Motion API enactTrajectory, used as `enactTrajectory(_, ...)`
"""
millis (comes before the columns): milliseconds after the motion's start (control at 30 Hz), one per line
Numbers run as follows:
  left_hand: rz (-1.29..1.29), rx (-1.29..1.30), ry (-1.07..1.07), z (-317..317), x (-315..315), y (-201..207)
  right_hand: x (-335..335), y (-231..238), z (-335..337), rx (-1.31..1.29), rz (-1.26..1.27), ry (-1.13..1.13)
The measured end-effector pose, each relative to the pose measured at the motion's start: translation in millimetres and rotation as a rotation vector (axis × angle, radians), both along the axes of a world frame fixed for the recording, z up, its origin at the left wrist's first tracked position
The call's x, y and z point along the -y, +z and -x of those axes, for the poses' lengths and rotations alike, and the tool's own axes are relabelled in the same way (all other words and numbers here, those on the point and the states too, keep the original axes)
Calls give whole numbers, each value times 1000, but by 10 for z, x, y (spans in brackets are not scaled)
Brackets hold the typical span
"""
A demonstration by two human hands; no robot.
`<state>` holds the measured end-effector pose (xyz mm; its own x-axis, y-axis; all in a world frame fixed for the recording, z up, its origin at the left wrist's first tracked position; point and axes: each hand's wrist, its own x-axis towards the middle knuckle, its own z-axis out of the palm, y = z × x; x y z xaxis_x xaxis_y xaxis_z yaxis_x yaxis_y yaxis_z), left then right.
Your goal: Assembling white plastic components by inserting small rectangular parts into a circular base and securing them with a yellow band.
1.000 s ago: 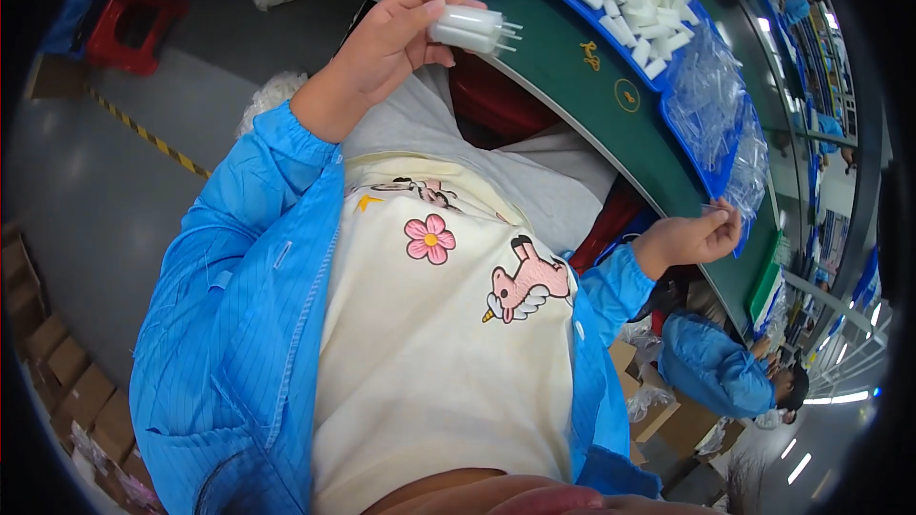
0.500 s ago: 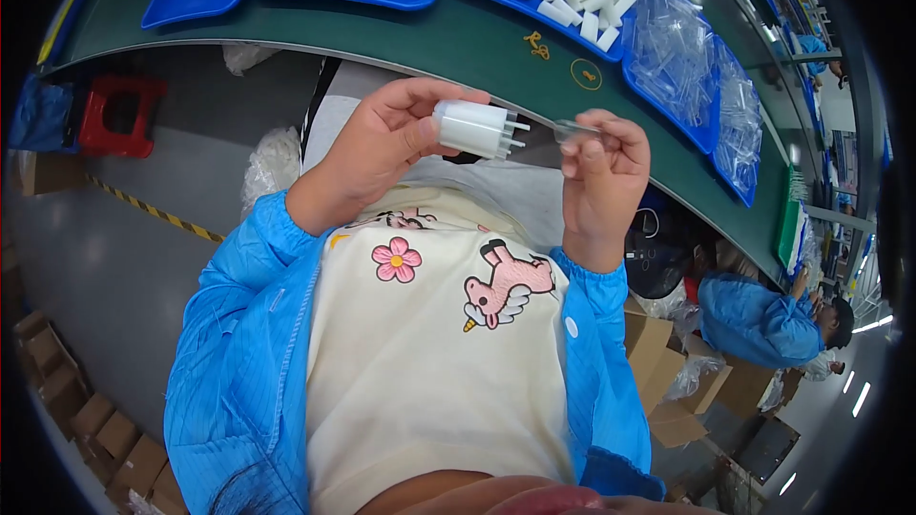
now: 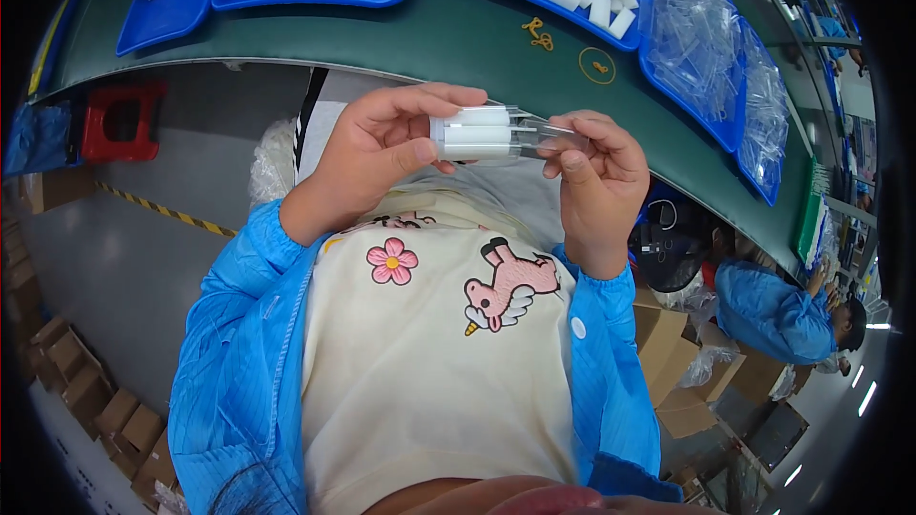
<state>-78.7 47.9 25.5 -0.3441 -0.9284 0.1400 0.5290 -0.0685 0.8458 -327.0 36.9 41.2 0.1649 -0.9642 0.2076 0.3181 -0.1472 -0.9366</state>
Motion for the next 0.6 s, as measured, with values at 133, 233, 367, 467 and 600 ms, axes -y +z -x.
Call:
enactTrajectory(133,-51,84,35,-2,56,-8,75,-50,8,-9,23,14)
enactTrajectory(233,-60,103,29,-12,94,-4,129,-55,12,5,36,6)
enactTrajectory(367,-39,87,10,-24,115,-18,144,24,-2,-108,10,22)
enactTrajectory(467,-18,79,19,-22,112,-55,122,13,-17,-58,10,56)
enactTrajectory(600,52,117,-1,-32,154,-27,112,-65,-37,-125,140,-4)
